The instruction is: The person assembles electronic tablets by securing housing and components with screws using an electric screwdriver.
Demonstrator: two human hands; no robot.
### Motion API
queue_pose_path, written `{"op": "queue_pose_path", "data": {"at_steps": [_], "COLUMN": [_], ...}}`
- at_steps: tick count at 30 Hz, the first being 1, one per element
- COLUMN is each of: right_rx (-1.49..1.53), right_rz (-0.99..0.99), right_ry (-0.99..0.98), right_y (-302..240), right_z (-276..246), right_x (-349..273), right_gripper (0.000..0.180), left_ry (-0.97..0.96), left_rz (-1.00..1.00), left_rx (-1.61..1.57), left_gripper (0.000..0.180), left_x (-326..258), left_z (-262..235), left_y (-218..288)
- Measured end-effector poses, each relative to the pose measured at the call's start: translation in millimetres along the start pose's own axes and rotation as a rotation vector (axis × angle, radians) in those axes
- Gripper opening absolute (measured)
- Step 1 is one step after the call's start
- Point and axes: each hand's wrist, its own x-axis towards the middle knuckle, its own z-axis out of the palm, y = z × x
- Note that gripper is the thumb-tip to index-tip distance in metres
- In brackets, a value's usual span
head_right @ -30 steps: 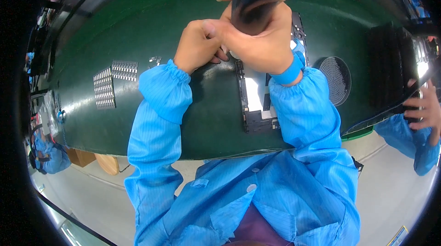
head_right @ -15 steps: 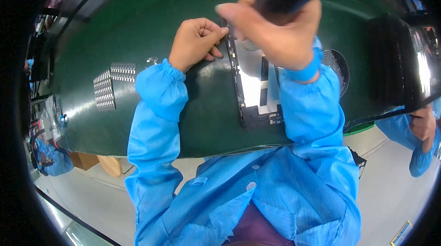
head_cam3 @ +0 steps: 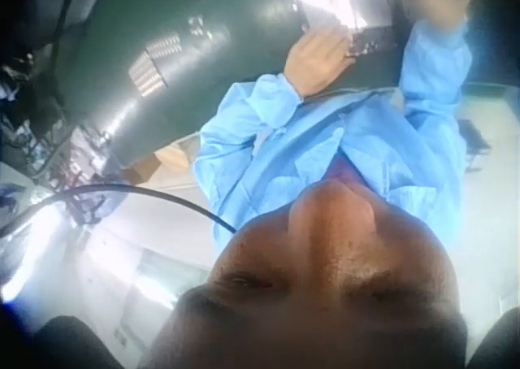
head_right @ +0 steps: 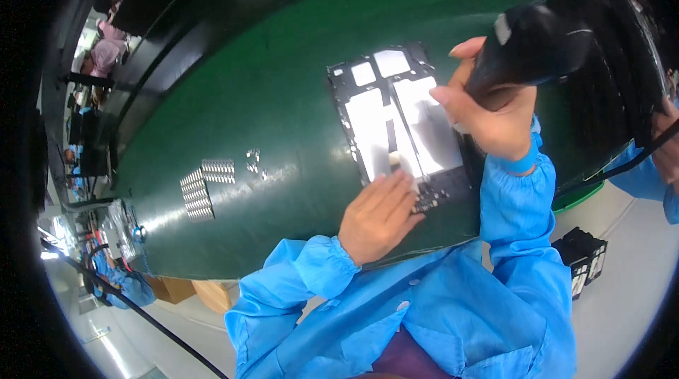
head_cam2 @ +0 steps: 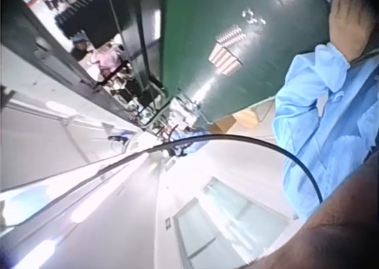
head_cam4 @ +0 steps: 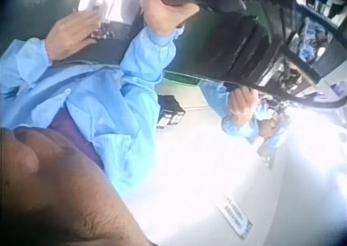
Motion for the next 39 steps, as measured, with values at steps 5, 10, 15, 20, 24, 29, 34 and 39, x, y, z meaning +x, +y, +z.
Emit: {"op": "queue_pose_path", "data": {"at_steps": [5,10,15,20,24,29,34,39], "right_rx": [0.212,0.320,0.281,0.317,0.150,0.389,0.341,0.178], "right_rz": [0.153,0.214,0.153,0.180,0.217,0.121,0.059,0.031], "right_ry": [-0.029,-0.066,-0.200,-0.203,-0.051,-0.079,-0.029,-0.100], "right_y": [7,12,9,14,32,9,16,17], "right_z": [2,7,6,6,-7,9,12,10], "right_x": [-6,-17,-18,-12,-33,-18,-17,-17], "right_gripper": [0.046,0.039,0.039,0.040,0.048,0.066,0.062,0.059], "left_ry": [0.099,0.143,0.029,0.295,0.111,0.263,0.250,0.224], "left_rz": [-0.195,-0.422,-0.558,-0.093,0.490,0.557,0.437,0.535], "left_rx": [0.231,0.374,0.708,0.333,-0.080,-0.462,-0.501,-0.500], "left_gripper": [0.031,0.022,0.022,0.022,0.011,0.020,0.027,0.014], "left_x": [49,89,85,108,122,120,103,69], "left_z": [-27,-75,-108,-107,-113,-131,-143,-148], "left_y": [-85,-199,-244,-133,-5,53,56,49]}}
